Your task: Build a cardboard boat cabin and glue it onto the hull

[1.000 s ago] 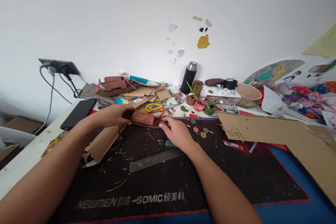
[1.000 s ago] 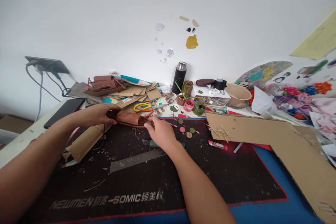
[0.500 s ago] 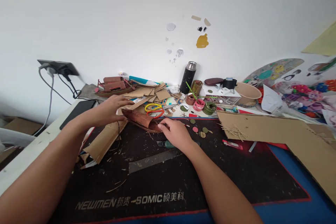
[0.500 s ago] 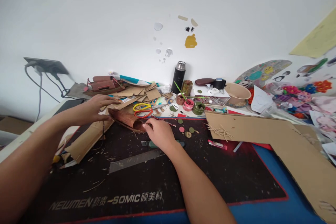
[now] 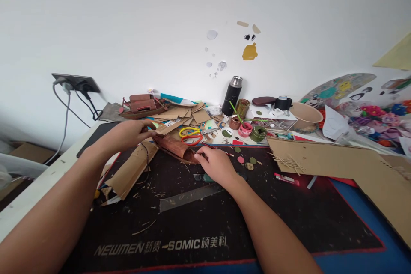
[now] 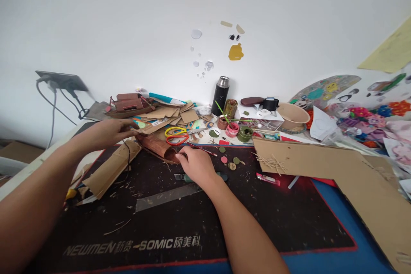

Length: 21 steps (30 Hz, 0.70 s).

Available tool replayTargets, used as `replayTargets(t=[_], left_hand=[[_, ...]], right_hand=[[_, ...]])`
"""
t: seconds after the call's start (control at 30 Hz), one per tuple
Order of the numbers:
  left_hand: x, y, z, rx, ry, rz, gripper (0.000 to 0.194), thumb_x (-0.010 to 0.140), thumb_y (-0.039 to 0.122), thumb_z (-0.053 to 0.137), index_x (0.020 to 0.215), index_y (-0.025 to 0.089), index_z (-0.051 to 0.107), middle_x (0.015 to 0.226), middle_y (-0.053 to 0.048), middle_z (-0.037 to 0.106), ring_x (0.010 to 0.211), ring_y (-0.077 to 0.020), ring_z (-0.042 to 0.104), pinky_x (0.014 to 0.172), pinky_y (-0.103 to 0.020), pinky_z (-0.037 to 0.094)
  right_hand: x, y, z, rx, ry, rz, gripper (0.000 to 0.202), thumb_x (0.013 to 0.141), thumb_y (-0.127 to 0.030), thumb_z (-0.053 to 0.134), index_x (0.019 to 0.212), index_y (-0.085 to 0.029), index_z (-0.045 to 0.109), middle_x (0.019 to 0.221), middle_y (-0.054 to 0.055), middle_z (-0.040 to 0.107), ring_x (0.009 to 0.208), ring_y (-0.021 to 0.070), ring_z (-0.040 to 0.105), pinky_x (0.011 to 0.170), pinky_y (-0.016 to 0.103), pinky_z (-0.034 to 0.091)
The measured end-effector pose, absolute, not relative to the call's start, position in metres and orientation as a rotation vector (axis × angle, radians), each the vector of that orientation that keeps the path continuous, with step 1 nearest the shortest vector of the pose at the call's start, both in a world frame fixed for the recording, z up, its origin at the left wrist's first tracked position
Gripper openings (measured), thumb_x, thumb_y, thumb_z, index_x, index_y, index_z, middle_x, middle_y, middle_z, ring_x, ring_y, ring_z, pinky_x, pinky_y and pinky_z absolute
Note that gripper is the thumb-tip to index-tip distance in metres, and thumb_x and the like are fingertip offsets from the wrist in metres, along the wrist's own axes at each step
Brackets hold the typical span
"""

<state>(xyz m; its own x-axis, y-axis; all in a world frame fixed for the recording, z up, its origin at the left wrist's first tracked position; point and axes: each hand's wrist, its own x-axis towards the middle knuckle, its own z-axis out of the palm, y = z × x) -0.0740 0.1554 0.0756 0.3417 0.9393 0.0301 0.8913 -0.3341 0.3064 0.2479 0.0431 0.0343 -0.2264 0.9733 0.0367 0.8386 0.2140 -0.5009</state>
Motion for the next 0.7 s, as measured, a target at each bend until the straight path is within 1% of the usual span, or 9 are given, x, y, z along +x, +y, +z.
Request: replayTargets(t=[0.1,0.23,0.33,0.4,0.5,0.6,0.7], left_hand=[[-0.069,0.156,0.065,2.379,1.680,0.180,0.048,0.087,0.064,0.057,0.108,0.026,0.078,0.088,-0.009,0.081,0.078,-0.0309,0.072,0.071,-0.037,0.048],[-0.059,0.159,0.051,2.364,1.693,0.165,0.050,0.087,0.060,0.056,0.118,0.026,0.076,0.097,-0.010,0.082,0.085,-0.0340,0.075,0.078,-0.039,0.051],[-0.054,0.162,0.041,2.344,1.689,0.204,0.051,0.085,0.053,0.055,0.123,0.026,0.074,0.097,-0.010,0.081,0.086,-0.0346,0.075,0.079,-0.040,0.052],[-0.053,0.164,0.037,2.324,1.673,0.238,0.053,0.081,0.048,0.056,0.125,0.025,0.072,0.093,-0.008,0.080,0.083,-0.0333,0.075,0.077,-0.039,0.052],[-0.056,0.167,0.037,2.287,1.638,0.290,0.055,0.076,0.044,0.057,0.125,0.024,0.070,0.087,-0.006,0.079,0.079,-0.0307,0.073,0.073,-0.037,0.051],[-0.061,0.168,0.041,2.254,1.602,0.333,0.053,0.077,0.047,0.057,0.123,0.023,0.068,0.083,-0.005,0.078,0.078,-0.0293,0.073,0.070,-0.036,0.052],[-0.063,0.167,0.047,2.206,1.522,0.382,0.055,0.081,0.054,0.059,0.126,0.022,0.064,0.082,-0.004,0.077,0.078,-0.0278,0.074,0.069,-0.036,0.054]], right_hand=[[0.248,0.043,0.034,-1.673,-2.193,0.519,0.024,0.110,-0.036,0.061,0.111,-0.023,0.081,0.102,0.007,0.084,0.095,0.0248,0.076,0.077,0.032,0.042],[0.245,0.041,0.032,-1.574,-2.290,0.526,0.026,0.111,-0.037,0.061,0.102,-0.025,0.083,0.097,0.005,0.084,0.091,0.0223,0.075,0.075,0.030,0.041],[0.242,0.039,0.031,-1.494,-2.357,0.531,0.027,0.110,-0.039,0.063,0.102,-0.025,0.084,0.097,0.005,0.084,0.091,0.0225,0.075,0.074,0.030,0.040],[0.241,0.037,0.031,-1.455,-2.381,0.551,0.026,0.110,-0.039,0.063,0.103,-0.026,0.085,0.096,0.005,0.084,0.091,0.0230,0.076,0.074,0.031,0.040],[0.239,0.036,0.032,-1.412,-2.351,0.622,0.023,0.109,-0.038,0.065,0.108,-0.026,0.085,0.101,0.004,0.085,0.094,0.0228,0.077,0.077,0.030,0.043],[0.239,0.036,0.033,-1.400,-2.286,0.689,0.023,0.109,-0.037,0.065,0.112,-0.024,0.084,0.107,0.005,0.086,0.099,0.0233,0.078,0.081,0.030,0.046],[0.238,0.037,0.033,-1.425,-2.239,0.700,0.023,0.109,-0.037,0.065,0.113,-0.024,0.084,0.109,0.006,0.086,0.102,0.0244,0.078,0.084,0.031,0.047]])
